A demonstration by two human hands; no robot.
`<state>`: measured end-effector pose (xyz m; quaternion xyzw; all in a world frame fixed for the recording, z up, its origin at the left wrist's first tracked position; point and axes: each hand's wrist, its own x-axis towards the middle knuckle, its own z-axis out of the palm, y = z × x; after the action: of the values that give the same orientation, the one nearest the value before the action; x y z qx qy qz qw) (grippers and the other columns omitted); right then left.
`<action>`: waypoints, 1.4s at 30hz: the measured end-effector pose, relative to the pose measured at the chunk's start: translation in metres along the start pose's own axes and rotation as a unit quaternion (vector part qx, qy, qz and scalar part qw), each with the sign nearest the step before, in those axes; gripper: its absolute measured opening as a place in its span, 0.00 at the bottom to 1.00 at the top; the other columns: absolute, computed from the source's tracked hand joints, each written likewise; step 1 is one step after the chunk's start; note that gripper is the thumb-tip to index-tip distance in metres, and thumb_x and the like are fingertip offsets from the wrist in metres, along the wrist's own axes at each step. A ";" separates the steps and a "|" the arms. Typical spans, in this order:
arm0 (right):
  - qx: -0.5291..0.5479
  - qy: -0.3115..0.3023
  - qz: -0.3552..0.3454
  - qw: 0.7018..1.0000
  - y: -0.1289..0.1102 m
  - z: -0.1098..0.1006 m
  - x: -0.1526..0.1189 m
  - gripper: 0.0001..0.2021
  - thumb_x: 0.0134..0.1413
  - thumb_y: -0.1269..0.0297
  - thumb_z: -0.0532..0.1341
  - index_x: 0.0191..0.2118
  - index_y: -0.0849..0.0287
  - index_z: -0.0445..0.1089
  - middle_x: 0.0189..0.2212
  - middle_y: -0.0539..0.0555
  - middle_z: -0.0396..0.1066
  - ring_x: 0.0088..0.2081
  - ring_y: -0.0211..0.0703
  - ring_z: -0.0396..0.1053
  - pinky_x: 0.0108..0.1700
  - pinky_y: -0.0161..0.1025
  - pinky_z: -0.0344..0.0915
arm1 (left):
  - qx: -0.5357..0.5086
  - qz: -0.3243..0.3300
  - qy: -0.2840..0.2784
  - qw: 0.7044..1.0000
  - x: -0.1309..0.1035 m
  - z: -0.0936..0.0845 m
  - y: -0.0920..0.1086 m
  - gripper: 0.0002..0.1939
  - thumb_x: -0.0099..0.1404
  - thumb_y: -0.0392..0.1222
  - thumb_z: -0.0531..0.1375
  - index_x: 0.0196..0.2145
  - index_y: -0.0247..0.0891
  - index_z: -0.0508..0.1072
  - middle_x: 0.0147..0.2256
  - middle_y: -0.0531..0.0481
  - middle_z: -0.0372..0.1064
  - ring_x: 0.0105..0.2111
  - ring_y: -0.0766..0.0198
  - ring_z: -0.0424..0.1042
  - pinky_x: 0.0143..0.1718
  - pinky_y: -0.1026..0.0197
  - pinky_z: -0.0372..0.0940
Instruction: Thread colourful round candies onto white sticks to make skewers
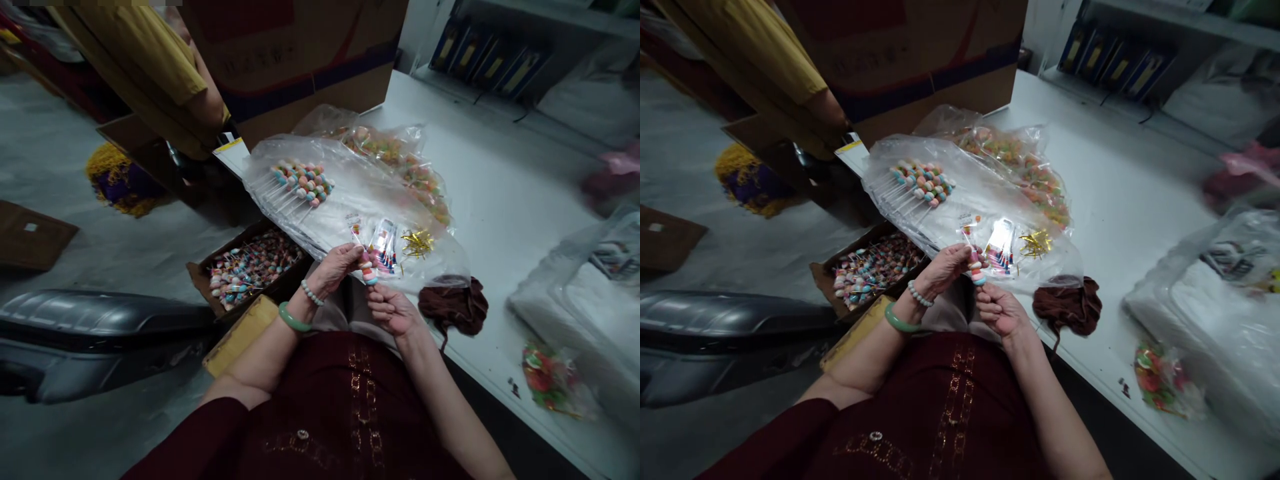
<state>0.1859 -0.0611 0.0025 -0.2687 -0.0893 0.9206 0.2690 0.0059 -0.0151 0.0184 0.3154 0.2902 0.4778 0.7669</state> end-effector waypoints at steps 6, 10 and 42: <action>-0.291 0.261 -0.244 0.888 0.016 0.009 0.009 0.06 0.51 0.64 0.63 0.30 0.59 0.66 0.21 0.45 0.62 0.17 0.28 0.51 0.18 0.27 0.48 | 0.007 -0.003 0.037 0.999 0.003 -0.001 -0.003 0.20 0.53 0.53 0.69 0.25 0.31 0.73 0.28 0.48 0.71 0.30 0.66 0.71 0.38 0.62 0.66; -0.573 0.352 -0.420 0.609 0.026 0.015 0.008 0.06 0.54 0.61 0.60 0.32 0.57 0.72 0.30 0.52 0.71 0.33 0.41 0.66 0.36 0.36 0.61 | -0.031 -0.003 0.089 0.996 0.005 -0.001 -0.010 0.19 0.53 0.52 0.69 0.27 0.32 0.73 0.27 0.50 0.71 0.28 0.68 0.71 0.37 0.63 0.67; -0.519 0.369 -0.419 0.647 0.022 0.016 0.017 0.07 0.51 0.61 0.60 0.34 0.56 0.72 0.28 0.51 0.71 0.30 0.40 0.64 0.33 0.37 0.61 | -0.042 -0.058 0.045 0.996 0.007 -0.004 -0.013 0.20 0.52 0.53 0.70 0.32 0.31 0.74 0.28 0.50 0.71 0.29 0.68 0.71 0.38 0.62 0.66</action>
<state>0.1552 -0.0708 0.0020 -0.6156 -0.5490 0.3377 0.4535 0.0130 -0.0121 0.0046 0.2441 0.3215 0.4581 0.7919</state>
